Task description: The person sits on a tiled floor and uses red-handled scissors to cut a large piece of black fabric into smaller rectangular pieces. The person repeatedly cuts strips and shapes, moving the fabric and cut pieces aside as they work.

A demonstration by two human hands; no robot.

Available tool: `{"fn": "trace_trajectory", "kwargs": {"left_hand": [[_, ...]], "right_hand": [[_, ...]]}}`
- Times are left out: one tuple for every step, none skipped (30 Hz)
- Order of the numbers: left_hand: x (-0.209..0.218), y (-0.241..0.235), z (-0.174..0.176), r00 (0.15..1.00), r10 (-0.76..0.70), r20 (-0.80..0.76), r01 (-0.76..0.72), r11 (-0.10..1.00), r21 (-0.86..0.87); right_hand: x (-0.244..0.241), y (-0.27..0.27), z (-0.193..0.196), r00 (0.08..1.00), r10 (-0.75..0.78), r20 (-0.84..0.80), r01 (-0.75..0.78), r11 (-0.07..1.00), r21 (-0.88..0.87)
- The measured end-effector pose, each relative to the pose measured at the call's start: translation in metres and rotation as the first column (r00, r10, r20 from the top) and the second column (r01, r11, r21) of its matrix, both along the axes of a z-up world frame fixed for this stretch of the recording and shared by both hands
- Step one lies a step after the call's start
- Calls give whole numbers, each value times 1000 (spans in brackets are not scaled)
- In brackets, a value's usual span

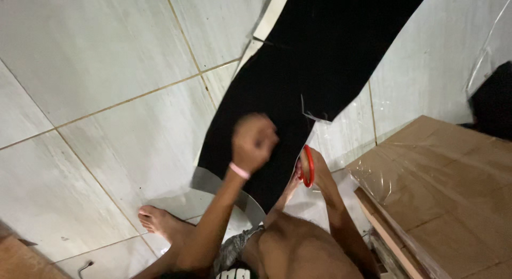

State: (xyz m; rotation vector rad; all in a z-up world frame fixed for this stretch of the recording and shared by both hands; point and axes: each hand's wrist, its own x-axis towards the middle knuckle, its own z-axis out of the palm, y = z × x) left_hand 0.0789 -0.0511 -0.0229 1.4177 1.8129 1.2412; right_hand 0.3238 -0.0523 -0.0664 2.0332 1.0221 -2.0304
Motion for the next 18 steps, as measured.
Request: {"fn": "trace_trajectory", "kwargs": {"left_hand": [[-14, 12, -10, 976, 131, -176, -143, 988, -55], [-26, 25, -19, 904, 242, -354, -288, 954, -81], [-37, 35, -27, 889, 262, -375, -321, 941, -106], [-45, 44, -32, 875, 280, -396, -354, 926, -129], [-50, 51, -36, 885, 244, -397, -346, 914, -211], [-56, 58, -39, 895, 208, -394, -336, 895, -292], [-61, 63, -40, 907, 169, -387, -320, 872, -370], [-67, 67, -41, 945, 90, -316, -248, 825, -508], [-69, 69, -41, 974, 19, -227, -162, 758, -632], [-71, 68, -41, 991, -41, -127, -66, 674, -736], [-75, 68, -42, 999, -28, -23, 2, 672, -741], [-78, 68, -42, 997, -16, 82, 71, 671, -738], [-82, 68, -44, 982, -12, 186, 146, 671, -727], [-87, 68, -46, 956, 4, 293, 201, 719, -666], [-89, 63, -49, 915, 21, 404, 250, 757, -604], [-92, 58, -52, 860, 31, 509, 289, 793, -536], [-95, 56, -54, 844, 47, 534, 290, 798, -529], [-97, 54, -55, 828, 62, 558, 291, 802, -521]], "right_hand": [[-1, 1, 1, 995, 94, 24, -95, 993, 66], [-2, 2, 3, 981, 184, 53, -190, 973, 130], [-4, 4, 4, 956, 281, 85, -292, 936, 194], [-6, 5, 6, 942, 317, 113, -335, 913, 231], [-10, 7, 6, 926, 350, 138, -376, 887, 267], [-12, 9, 6, 909, 382, 165, -415, 858, 302], [-15, 11, 6, 919, 367, 145, -394, 871, 295], [-19, 14, 5, 928, 352, 125, -373, 882, 287], [-19, 15, 5, 936, 336, 110, -353, 894, 277], [-19, 16, 6, 946, 304, 110, -322, 920, 225], [-20, 19, 6, 955, 276, 112, -292, 940, 176], [-20, 22, 6, 962, 247, 116, -261, 957, 127], [-21, 23, 6, 971, 217, 104, -231, 961, 149], [-21, 23, 6, 978, 188, 91, -201, 964, 172], [-21, 19, 8, 983, 162, 81, -175, 968, 181], [-20, 15, 8, 975, 196, 104, -214, 955, 206], [-20, 14, 7, 964, 234, 124, -257, 937, 238], [-21, 14, 6, 952, 270, 145, -300, 915, 269]]}}
